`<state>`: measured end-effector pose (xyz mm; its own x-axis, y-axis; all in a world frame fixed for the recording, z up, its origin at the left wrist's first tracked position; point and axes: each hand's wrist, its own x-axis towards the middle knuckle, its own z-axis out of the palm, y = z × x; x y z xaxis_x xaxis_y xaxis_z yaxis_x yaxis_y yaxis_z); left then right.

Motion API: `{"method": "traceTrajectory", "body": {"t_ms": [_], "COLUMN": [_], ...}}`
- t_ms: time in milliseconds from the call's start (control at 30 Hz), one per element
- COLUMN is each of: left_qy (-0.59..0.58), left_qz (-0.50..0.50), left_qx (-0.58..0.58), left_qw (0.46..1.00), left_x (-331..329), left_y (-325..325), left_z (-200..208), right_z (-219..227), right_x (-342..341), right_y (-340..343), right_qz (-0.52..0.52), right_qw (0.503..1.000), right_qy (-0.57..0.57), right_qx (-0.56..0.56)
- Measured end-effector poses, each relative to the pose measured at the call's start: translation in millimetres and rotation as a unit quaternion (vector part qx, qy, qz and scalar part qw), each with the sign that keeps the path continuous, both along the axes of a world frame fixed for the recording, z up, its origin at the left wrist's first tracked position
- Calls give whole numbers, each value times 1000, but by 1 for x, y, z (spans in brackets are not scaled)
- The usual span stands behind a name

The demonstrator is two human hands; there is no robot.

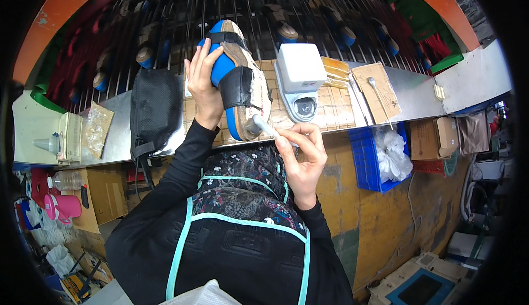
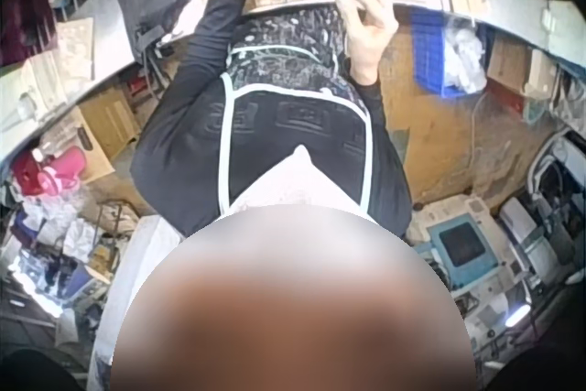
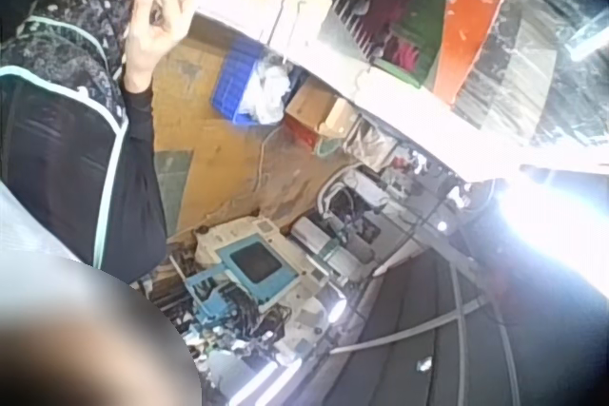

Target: The person repeatedly applies glue to the sole and strap of a blue sandal using a small brush. They rotate the sandal to reach different areas and dip the brush into a container between applications.

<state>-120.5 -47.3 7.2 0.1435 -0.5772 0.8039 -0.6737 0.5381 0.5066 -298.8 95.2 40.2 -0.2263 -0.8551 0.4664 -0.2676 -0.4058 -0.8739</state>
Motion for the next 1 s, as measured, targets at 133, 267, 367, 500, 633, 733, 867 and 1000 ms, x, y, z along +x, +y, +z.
{"method": "traceTrajectory", "body": {"t_ms": [133, 267, 367, 500, 633, 733, 867, 1000], "left_qy": [-25, -33, -35, -37, -41, -38, -29, -15], "left_qz": [11, 20, 22, 31, 36, 27, 3, -33], "left_qx": [5, -1, -13, -15, 15, 45, 86, 141], "left_qw": [1000, 999, 999, 999, 998, 998, 996, 989], "left_x": [0, 2, 3, 5, 5, 2, -3, -10], "left_y": [0, 0, -1, -2, -2, -1, 1, 4], "left_z": [-2, -4, -6, -6, -4, -4, -3, 3], "right_z": [4, 8, 9, 6, 0, -3, -3, 2], "right_x": [4, 5, 4, 7, 8, 7, 7, 5], "right_y": [-1, -6, -9, -12, -14, -15, -16, -15], "right_qz": [-22, -54, -93, -129, -60, -55, -51, -50], "right_qw": [1000, 997, 986, 978, 995, 995, 995, 995], "right_qy": [0, 53, 135, 139, 51, 53, 42, 44], "right_qx": [22, -2, -39, -84, -54, -61, -71, -70]}}
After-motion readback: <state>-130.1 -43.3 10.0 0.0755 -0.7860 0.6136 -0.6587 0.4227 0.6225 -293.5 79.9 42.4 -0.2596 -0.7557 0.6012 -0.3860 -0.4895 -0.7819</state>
